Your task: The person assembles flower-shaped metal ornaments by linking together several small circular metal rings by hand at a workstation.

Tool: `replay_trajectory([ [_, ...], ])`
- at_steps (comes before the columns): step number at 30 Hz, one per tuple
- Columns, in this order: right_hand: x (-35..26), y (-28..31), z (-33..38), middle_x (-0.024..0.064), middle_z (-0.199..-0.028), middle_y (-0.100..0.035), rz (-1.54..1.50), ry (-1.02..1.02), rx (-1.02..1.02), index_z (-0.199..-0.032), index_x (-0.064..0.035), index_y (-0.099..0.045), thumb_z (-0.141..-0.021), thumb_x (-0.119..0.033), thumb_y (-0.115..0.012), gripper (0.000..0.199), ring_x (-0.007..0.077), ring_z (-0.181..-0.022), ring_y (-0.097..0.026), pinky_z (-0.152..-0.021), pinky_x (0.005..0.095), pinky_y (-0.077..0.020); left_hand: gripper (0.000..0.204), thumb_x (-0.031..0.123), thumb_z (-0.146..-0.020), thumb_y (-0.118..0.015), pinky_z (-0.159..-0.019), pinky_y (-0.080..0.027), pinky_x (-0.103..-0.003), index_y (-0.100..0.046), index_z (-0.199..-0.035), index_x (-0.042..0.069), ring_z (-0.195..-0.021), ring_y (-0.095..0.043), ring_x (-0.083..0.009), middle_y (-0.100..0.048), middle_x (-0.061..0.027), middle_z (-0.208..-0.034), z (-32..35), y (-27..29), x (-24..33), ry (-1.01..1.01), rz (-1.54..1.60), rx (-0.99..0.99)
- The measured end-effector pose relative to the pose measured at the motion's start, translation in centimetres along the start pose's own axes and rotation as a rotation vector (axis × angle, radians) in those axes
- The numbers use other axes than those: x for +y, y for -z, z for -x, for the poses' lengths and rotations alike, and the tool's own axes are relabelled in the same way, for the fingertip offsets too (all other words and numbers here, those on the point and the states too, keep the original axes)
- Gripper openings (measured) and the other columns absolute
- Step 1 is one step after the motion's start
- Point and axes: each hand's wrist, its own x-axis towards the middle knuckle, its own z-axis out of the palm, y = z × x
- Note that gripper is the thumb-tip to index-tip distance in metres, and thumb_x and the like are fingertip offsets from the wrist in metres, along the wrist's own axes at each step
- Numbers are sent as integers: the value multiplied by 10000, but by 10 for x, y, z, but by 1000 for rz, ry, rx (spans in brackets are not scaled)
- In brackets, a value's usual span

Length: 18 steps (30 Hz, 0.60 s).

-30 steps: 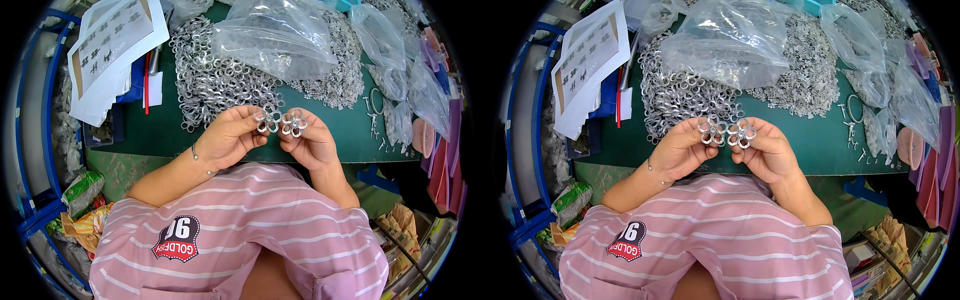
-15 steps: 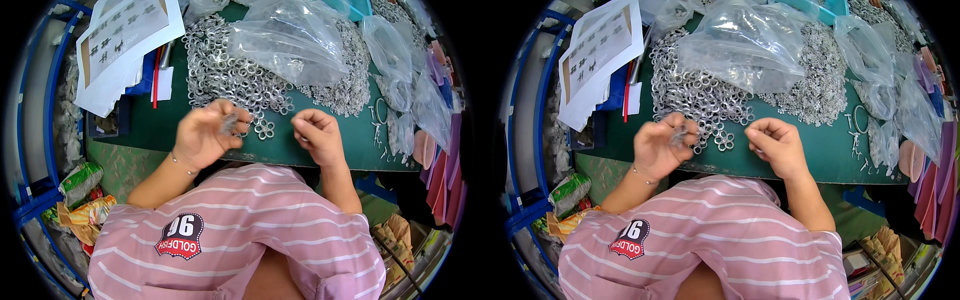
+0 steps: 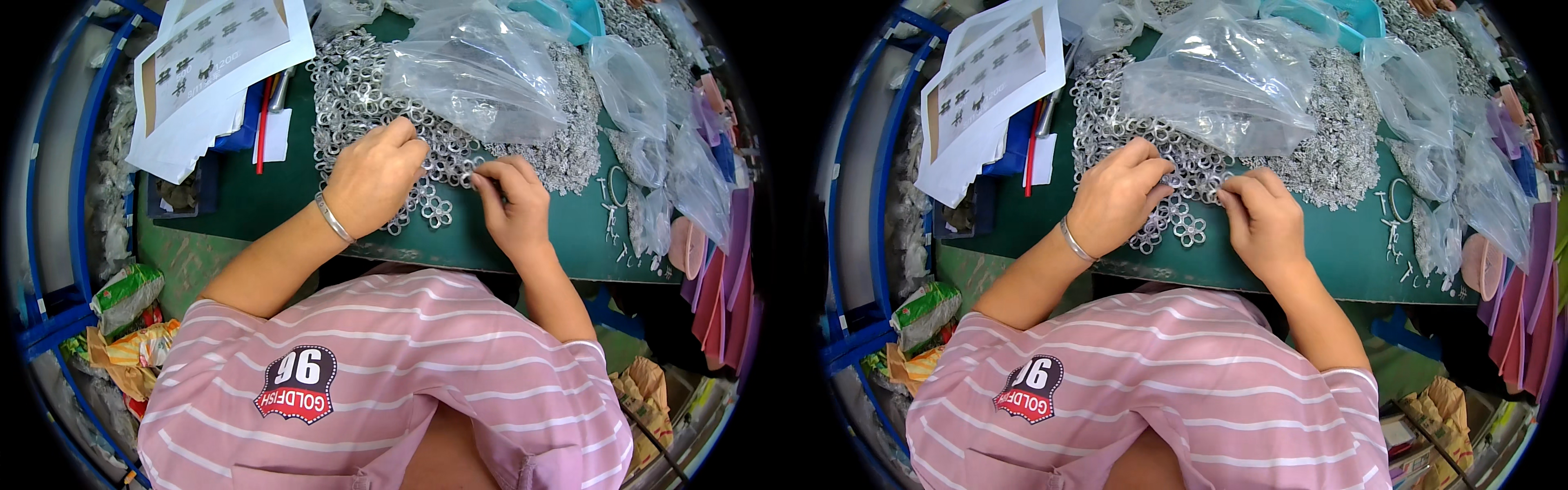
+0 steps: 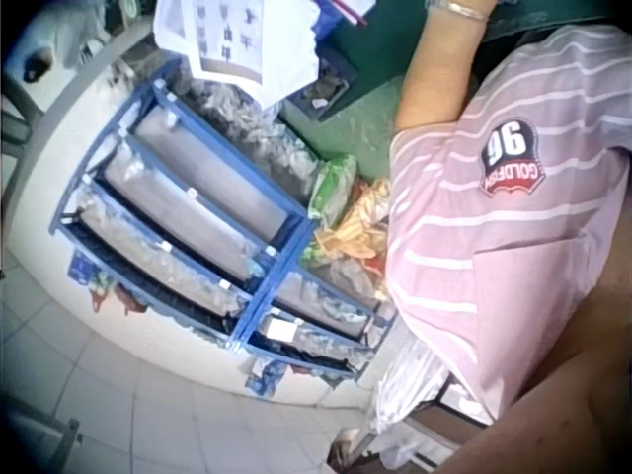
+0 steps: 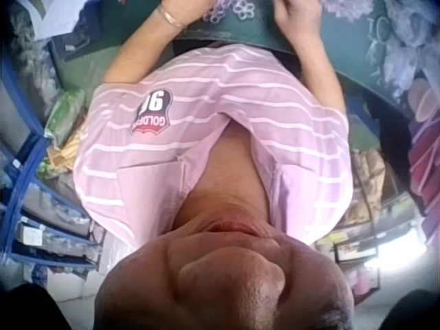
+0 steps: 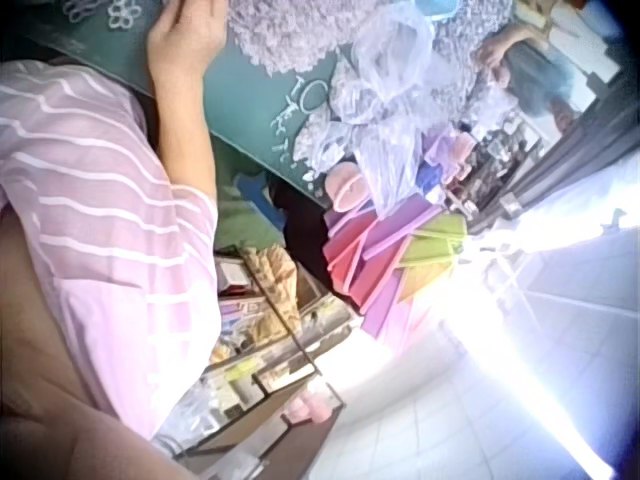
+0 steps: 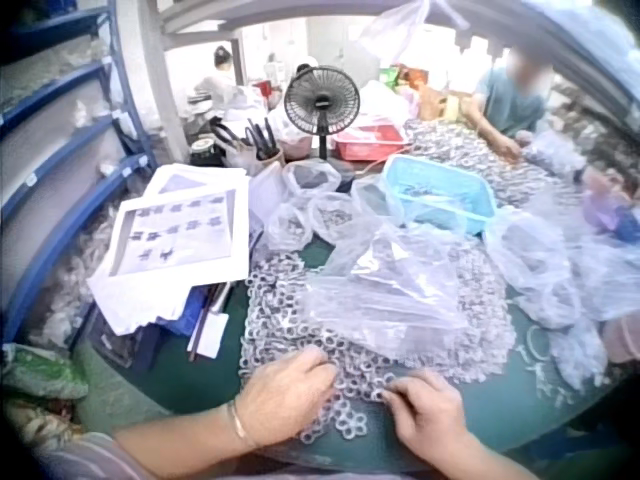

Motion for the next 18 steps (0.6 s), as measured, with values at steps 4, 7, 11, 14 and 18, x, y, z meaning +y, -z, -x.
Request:
replay_trajectory([
  [4,8,21,19,109,-777,-579,78,-100,-156,-794,-23,-603,-741,-19,-636,63,268,-653,-580,-584,340,-471,187,72,-680,-682,-629,-478,-340,-596,-842,41,-743,-577,-262,-546,-75,-813,0,-2,-1,-42,-32,-27],
  [7,13,27,25,123,-762,-578,-34,-171,-150,-804,-9,-606,-743,-6,-625,64,286,-660,-575,-592,336,-465,157,62,-708,-667,-621,-476,-339,-597,-845,30,-716,-578,-267,-552,-89,-801,0,-3,-1,-53,-7,-21],
  [11,16,36,20,118,-760,-579,44,-156,-51,-808,-7,-606,-738,-7,-630,74,288,-679,-576,-596,336,-466,121,52,-750,-644,-603,-460,-315,-605,-852,-1,-690,-572,-255,-571,-113,-793,0,2,2,-11,225,61],
  [14,13,27,23,113,-773,-577,5,-94,-114,-808,-17,-610,-731,-12,-638,82,287,-680,-579,-597,342,-469,119,53,-755,-638,-599,-456,-307,-607,-856,-1,-683,-568,-248,-577,-112,-797,2,1,11,-70,483,-163],
  [18,10,17,27,96,-792,-573,106,-123,-143,-802,-34,-608,-727,-30,-645,84,285,-687,-583,-599,358,-477,96,72,-735,-642,-611,-475,-337,-608,-806,16,-675,-571,-270,-545,-102,-749,15,-16,15,-114,208,-309],
])
